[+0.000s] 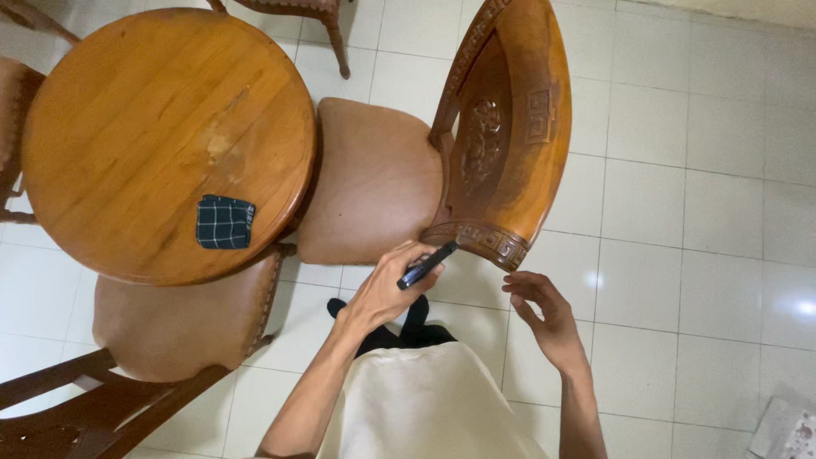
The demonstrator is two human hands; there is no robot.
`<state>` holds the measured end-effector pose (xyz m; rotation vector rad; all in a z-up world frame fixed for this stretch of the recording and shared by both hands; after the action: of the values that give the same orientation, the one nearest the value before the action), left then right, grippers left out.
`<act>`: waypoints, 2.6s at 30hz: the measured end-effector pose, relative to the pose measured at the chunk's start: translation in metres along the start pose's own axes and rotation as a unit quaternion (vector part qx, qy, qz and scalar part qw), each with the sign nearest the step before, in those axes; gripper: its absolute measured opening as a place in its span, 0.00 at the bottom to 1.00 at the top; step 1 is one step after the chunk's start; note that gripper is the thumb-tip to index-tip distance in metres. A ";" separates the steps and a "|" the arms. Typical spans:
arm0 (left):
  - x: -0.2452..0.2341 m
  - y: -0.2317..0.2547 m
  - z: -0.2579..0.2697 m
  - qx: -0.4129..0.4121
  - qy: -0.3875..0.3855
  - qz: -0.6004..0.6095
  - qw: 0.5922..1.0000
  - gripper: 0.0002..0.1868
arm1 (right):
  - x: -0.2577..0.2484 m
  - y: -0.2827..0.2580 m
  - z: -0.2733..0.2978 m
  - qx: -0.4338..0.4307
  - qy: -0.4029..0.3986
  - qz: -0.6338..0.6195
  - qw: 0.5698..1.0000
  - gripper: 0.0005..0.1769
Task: The person cleans a wooden chair by first spraying a liquid from a bottle onto the chair's backrest and then wiping it with a cloth.
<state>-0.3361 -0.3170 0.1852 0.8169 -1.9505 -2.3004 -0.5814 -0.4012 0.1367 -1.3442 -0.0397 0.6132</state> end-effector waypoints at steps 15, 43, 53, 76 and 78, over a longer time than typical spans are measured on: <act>-0.017 0.000 -0.026 0.079 0.104 0.083 0.988 0.26 | 0.004 -0.017 -0.013 -0.038 0.106 -0.068 0.991 0.09; -0.038 -0.088 -0.134 0.069 0.197 0.087 0.974 0.12 | 0.023 -0.065 -0.047 -0.077 0.246 0.037 0.965 0.07; -0.019 -0.160 -0.099 -0.093 0.143 0.067 0.983 0.13 | 0.026 -0.053 -0.051 -0.100 0.243 0.034 0.964 0.07; -0.011 -0.165 -0.027 -0.188 0.022 -0.001 0.982 0.24 | 0.023 -0.040 -0.051 -0.108 0.220 -0.007 0.970 0.05; -0.013 -0.174 -0.021 -0.177 0.016 -0.007 0.984 0.25 | 0.024 -0.043 -0.051 -0.123 0.220 0.020 0.967 0.05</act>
<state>-0.2615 -0.2937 0.0278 0.8221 -1.4584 -2.5158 -0.5259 -0.4405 0.1562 -1.7015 0.2810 0.3372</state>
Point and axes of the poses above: each hand's wrist, its own z-axis away from the middle knuckle, its own x-axis out of the palm, y = z × x, the point moved 8 cm from there along -z, towards the middle knuckle, and after that the axes turned 12 degrees about y, right-handed, at the moved point
